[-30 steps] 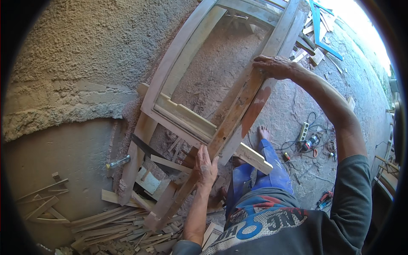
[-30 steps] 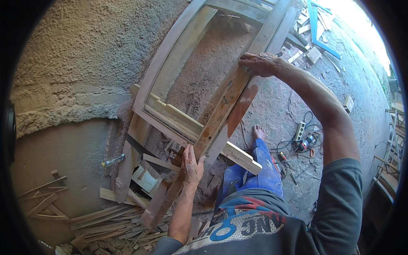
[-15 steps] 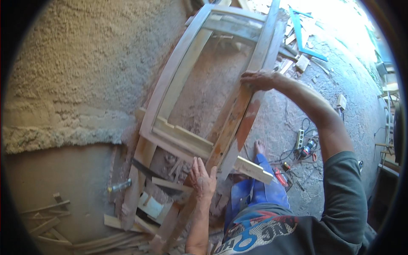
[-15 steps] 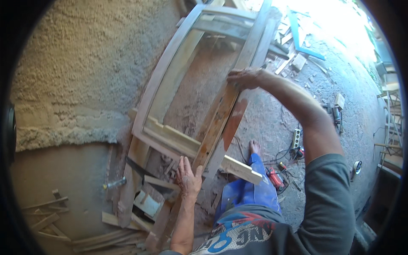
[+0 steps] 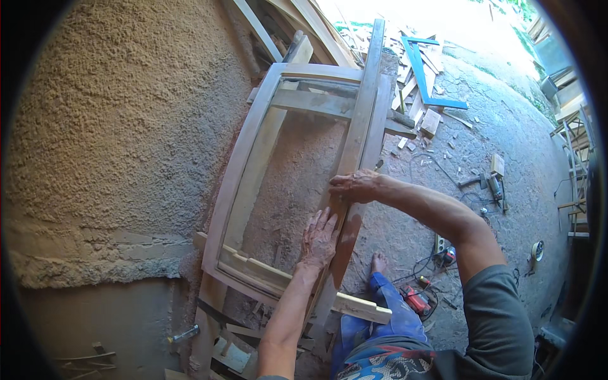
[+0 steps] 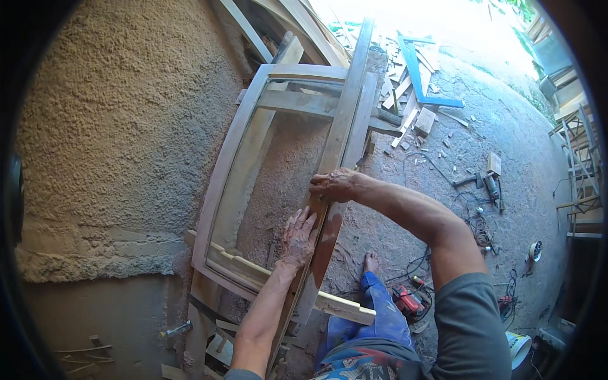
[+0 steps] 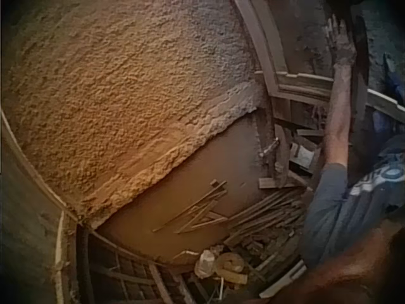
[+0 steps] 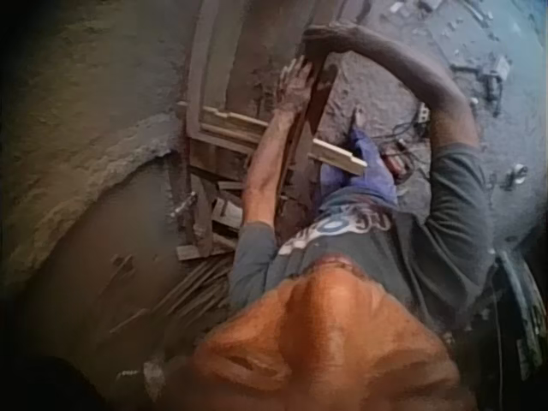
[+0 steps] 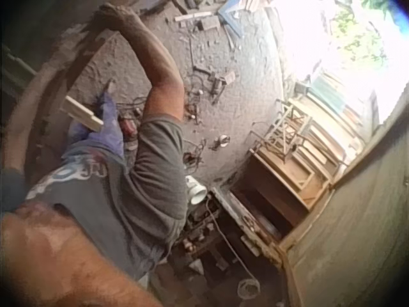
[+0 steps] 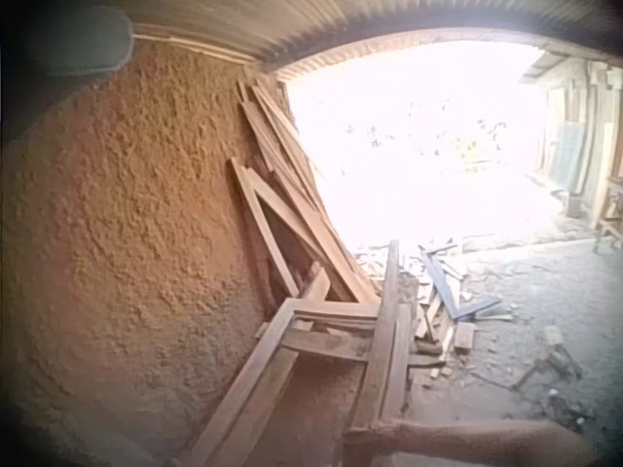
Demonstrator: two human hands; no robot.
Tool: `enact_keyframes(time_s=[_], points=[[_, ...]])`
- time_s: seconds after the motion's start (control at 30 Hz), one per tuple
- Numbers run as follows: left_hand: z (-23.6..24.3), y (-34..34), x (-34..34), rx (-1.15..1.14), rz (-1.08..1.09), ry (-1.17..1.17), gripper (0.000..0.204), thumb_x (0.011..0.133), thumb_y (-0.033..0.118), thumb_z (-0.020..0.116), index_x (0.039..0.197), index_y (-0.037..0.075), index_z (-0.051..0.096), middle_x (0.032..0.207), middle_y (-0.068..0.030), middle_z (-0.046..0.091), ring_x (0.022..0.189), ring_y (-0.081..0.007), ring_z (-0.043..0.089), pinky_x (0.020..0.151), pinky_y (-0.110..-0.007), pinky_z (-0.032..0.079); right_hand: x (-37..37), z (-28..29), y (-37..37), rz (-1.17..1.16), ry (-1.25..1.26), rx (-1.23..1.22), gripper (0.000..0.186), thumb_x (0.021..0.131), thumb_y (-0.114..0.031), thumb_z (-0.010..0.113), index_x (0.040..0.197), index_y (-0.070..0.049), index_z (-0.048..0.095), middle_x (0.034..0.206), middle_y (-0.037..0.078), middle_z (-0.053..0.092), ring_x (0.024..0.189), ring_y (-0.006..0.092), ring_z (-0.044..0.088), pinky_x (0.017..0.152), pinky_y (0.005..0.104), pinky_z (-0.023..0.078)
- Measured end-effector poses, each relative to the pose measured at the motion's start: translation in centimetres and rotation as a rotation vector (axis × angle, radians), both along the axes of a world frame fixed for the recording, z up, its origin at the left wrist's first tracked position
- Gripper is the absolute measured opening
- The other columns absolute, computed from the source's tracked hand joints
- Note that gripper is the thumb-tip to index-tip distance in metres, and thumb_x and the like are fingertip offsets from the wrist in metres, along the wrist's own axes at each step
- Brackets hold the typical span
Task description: The person applies a liquid finish to a wooden frame using a bottle and a cloth, then wipes the surface to spread the finish. The person works on the frame edges and surfaces in a cluttered workshop.
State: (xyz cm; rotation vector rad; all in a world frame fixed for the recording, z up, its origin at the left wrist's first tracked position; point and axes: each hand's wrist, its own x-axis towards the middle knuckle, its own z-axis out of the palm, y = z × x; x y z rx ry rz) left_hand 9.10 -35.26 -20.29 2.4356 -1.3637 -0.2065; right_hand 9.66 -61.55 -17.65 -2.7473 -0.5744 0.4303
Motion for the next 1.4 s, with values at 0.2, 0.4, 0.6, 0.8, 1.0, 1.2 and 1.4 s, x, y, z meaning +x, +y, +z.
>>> enact_keyframes(time_s=[0.2,0.4,0.6,0.8,1.0,1.2,1.4], points=[[3.2,-2.0,1.3,0.291,-0.153,0.044,0.053,0.094,0.019,0.054,0.146,0.008,0.045,0.157,-0.0142,0.039,0.146,-0.0319,0.035,0.119,-0.051,0.027,-0.3,-0.6,-0.4,-0.02,0.008,0.033,0.048,0.092,-0.019,0.064,0.138,-0.014,0.051,0.147,0.01,0.046,0.123,0.0308,0.059,0.095,0.0414,0.055],[4.6,-3.0,2.9,0.539,-0.302,0.018,0.07,0.089,0.017,0.063,0.152,0.007,0.034,0.162,-0.013,0.03,0.149,-0.0292,0.029,0.12,-0.049,0.026,-0.7,-0.6,-0.7,-0.038,-0.05,0.071,0.057,0.089,-0.017,0.066,0.144,-0.017,0.049,0.153,0.009,0.042,0.125,0.0307,0.058,0.098,0.0404,0.053],[4.1,-5.3,4.4,0.624,-0.37,-0.02,0.1,0.083,0.026,0.075,0.16,0.009,0.013,0.168,-0.0111,0.012,0.154,-0.0259,0.018,0.124,-0.045,0.02,-3.0,2.1,-0.4,-0.402,-0.188,0.225,0.049,0.096,-0.025,0.061,0.143,-0.013,0.053,0.154,0.012,0.042,0.132,0.0309,0.053,0.104,0.0371,0.049],[7.1,-8.9,5.8,0.858,-0.434,-0.031,0.12,0.076,0.031,0.082,0.161,0.01,0.0,0.169,-0.0078,0.0,0.156,-0.0236,0.007,0.126,-0.04,0.013,-6.8,4.4,-0.7,-1.275,-0.376,0.831,0.07,0.104,-0.061,0.032,0.133,-0.005,0.062,0.126,0.02,0.064,0.116,0.0283,0.061,0.091,0.0355,0.053],[-4.3,-6.2,6.9,0.229,-0.34,-0.391,0.119,0.074,0.023,0.081,0.161,0.009,0.0,0.169,-0.0092,-0.003,0.156,-0.0252,0.006,0.126,-0.041,0.014,-7.7,4.1,-1.9,-1.516,-0.233,1.339,0.086,0.099,-0.071,0.025,0.132,0.0,0.058,0.109,0.019,0.069,0.081,0.019,0.07,0.07,0.031,0.057],[4.8,-9.5,5.3,0.767,-0.396,0.041,0.103,0.082,0.015,0.071,0.161,0.006,0.005,0.169,-0.0127,0.0,0.155,-0.0285,0.009,0.124,-0.043,0.019,-6.5,0.2,-3.4,-1.623,-0.348,1.849,0.062,0.103,-0.053,0.042,0.122,0.003,0.06,0.099,0.017,0.07,0.084,0.0233,0.073,0.073,0.0308,0.061],[4.6,-9.1,5.6,0.747,-0.384,0.03,0.098,0.085,0.013,0.068,0.16,0.004,0.007,0.168,-0.0145,0.003,0.155,-0.0294,0.011,0.123,-0.042,0.022,-3.5,-2.2,-5.3,-1.638,-0.403,1.993,0.032,0.101,-0.027,0.057,0.118,-0.001,0.062,0.109,0.015,0.069,0.088,0.0231,0.073,0.075,0.0313,0.059]])
